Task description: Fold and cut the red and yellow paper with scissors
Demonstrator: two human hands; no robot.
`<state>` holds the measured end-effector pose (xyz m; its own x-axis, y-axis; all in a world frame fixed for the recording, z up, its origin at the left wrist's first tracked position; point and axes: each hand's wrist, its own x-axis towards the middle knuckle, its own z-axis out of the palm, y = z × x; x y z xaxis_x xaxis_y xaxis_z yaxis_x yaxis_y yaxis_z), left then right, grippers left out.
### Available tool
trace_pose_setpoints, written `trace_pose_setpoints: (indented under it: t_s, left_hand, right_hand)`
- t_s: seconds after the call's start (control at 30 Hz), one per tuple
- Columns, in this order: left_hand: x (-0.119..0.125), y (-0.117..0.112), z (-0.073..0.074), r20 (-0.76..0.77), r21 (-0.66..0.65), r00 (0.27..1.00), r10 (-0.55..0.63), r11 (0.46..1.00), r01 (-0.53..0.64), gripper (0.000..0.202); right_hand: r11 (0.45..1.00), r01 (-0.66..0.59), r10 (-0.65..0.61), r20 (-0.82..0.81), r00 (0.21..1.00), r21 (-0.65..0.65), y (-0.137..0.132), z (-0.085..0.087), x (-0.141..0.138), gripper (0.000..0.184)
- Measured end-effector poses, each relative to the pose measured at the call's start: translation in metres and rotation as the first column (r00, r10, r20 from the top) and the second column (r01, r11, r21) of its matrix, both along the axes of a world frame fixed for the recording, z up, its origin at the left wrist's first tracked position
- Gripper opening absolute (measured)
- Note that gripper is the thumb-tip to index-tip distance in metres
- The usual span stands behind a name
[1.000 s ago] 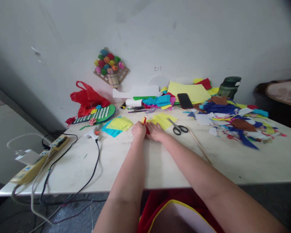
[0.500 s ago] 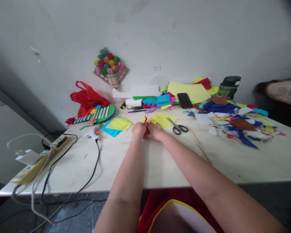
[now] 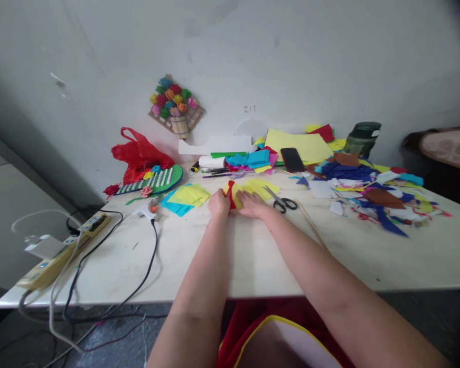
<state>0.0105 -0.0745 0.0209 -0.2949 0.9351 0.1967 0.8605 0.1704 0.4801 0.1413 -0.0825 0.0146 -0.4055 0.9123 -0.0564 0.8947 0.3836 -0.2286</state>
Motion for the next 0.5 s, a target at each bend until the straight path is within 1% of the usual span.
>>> trace_pose_setpoints:
  t_s: [0.1,0.13,0.2,0.23,0.3,0.37,0.4,0.43,0.47,0.5]
  left_hand:
    - [-0.002,0.003,-0.005,0.013,0.01,1.0,-0.011,1.0,0.01,0.02]
    - [-0.003,0.004,-0.006,0.02,0.011,1.0,-0.008,1.0,0.008,0.02]
    - [-0.003,0.005,-0.007,0.036,0.014,0.999,0.008,1.0,-0.008,0.02]
    - [-0.004,0.005,-0.007,0.047,0.015,0.999,0.017,1.0,-0.018,0.02]
    - [-0.004,0.005,-0.006,0.081,0.022,0.996,0.031,0.999,-0.033,0.019]
    - [-0.004,0.004,-0.005,0.129,0.029,0.991,0.037,0.999,-0.041,0.018]
    - [-0.004,0.004,-0.005,0.153,0.032,0.987,0.039,0.999,-0.044,0.018]
    - [-0.004,0.005,-0.005,0.173,0.036,0.984,0.041,0.998,-0.048,0.018]
    - [-0.005,0.005,-0.005,0.189,0.04,0.981,0.043,0.998,-0.051,0.018]
    - [-0.005,0.005,-0.006,0.202,0.044,0.978,0.045,0.998,-0.055,0.018]
  right_hand:
    - [0.999,-0.013,0.016,-0.047,0.999,0.05,0.0,0.008,0.005,0.082]
    - [0.997,-0.016,0.021,-0.065,0.998,0.071,-0.001,0.012,0.007,0.076]
    - [0.992,0.012,-0.001,-0.089,0.996,0.126,-0.003,0.021,0.01,0.056]
    - [0.983,0.079,-0.063,-0.097,0.993,0.164,-0.004,0.026,0.012,0.047]
    - [0.954,0.199,-0.183,-0.092,0.979,0.223,-0.005,0.036,0.017,0.041]
    - [0.892,0.354,-0.341,-0.098,0.935,0.281,-0.004,0.044,0.026,0.036]
    - [0.867,0.407,-0.395,-0.1,0.913,0.289,-0.003,0.047,0.031,0.033]
    - [0.845,0.471,-0.465,-0.087,0.881,0.253,-0.001,0.049,0.038,0.031]
    - [0.83,0.512,-0.509,-0.073,0.857,0.222,0.0,0.05,0.044,0.031]
    - [0.827,0.53,-0.53,-0.053,0.846,0.187,0.001,0.052,0.051,0.032]
